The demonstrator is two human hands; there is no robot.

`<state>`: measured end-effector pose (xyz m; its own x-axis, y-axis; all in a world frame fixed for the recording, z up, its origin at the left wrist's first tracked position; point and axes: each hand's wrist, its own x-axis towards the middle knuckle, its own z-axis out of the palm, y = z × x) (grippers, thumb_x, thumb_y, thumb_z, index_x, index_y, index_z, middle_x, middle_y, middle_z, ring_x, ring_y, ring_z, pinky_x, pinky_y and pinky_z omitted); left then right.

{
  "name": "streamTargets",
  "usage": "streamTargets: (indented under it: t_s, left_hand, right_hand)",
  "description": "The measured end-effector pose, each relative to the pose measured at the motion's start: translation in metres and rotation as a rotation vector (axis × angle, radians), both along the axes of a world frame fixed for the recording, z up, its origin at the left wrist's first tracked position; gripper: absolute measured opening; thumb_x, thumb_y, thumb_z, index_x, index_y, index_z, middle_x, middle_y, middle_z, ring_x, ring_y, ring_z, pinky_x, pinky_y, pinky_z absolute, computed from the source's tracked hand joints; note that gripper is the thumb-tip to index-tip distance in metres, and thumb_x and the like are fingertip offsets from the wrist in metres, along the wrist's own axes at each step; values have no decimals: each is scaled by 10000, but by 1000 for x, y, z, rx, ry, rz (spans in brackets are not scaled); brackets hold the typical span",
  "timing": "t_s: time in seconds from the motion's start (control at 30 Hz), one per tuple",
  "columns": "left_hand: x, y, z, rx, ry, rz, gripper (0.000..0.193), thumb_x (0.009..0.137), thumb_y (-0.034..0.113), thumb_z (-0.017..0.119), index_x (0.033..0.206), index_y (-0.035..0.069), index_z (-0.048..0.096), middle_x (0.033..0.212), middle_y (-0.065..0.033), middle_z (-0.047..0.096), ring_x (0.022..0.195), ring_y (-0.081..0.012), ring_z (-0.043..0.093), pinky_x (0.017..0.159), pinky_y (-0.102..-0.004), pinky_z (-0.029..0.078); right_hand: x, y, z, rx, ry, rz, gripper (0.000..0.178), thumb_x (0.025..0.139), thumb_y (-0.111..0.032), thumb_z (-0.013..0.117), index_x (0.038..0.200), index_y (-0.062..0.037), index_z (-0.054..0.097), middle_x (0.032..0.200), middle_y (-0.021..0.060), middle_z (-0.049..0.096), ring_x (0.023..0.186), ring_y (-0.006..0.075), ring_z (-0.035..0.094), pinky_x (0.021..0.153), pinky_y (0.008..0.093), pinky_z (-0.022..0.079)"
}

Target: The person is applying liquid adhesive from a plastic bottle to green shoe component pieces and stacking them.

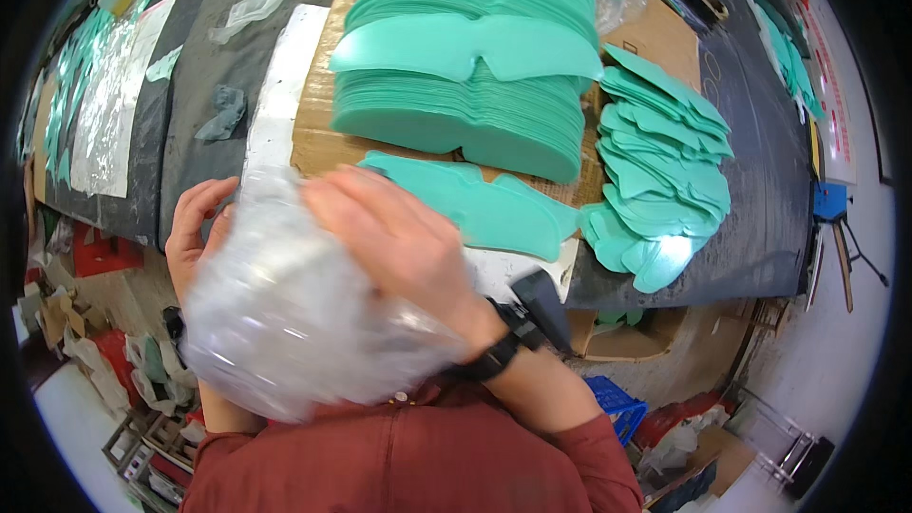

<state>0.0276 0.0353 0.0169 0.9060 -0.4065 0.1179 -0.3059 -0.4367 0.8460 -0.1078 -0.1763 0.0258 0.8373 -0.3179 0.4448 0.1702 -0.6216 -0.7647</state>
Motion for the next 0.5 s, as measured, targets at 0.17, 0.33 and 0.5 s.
streamTargets:
  t_s: [0.17, 0.33, 0.5]
  left_hand:
    - [-2, -10, 3, -6, -69, -131, 253, 925, 18, 701, 1171, -14, 746, 1195, -107, 685, 1133, -225, 646, 1008, -340, 493]
    - [-4, -24, 2, 56, 19, -188, 234, 959, 37, 686, 1182, 19, 757, 1187, -94, 681, 1150, -214, 637, 1026, -325, 474]
    - [2, -64, 5, 75, 10, -222, 298, 943, 84, 702, 1235, 39, 740, 1143, -59, 678, 1025, -192, 591, 929, -328, 476]
  right_hand:
    - [8, -16, 6, 29, 2, 23, 472, 843, -143, 743, 1302, -55, 672, 1247, 176, 717, 1118, 355, 732, 929, 412, 605]
    - [-70, -53, 2, 324, 23, -184, 474, 850, -152, 738, 1308, -54, 669, 1256, 176, 716, 1128, 358, 730, 941, 417, 603]
    - [-162, -70, -6, 602, -34, -442, 475, 857, -162, 733, 1315, -53, 667, 1265, 176, 716, 1138, 360, 727, 953, 421, 600]
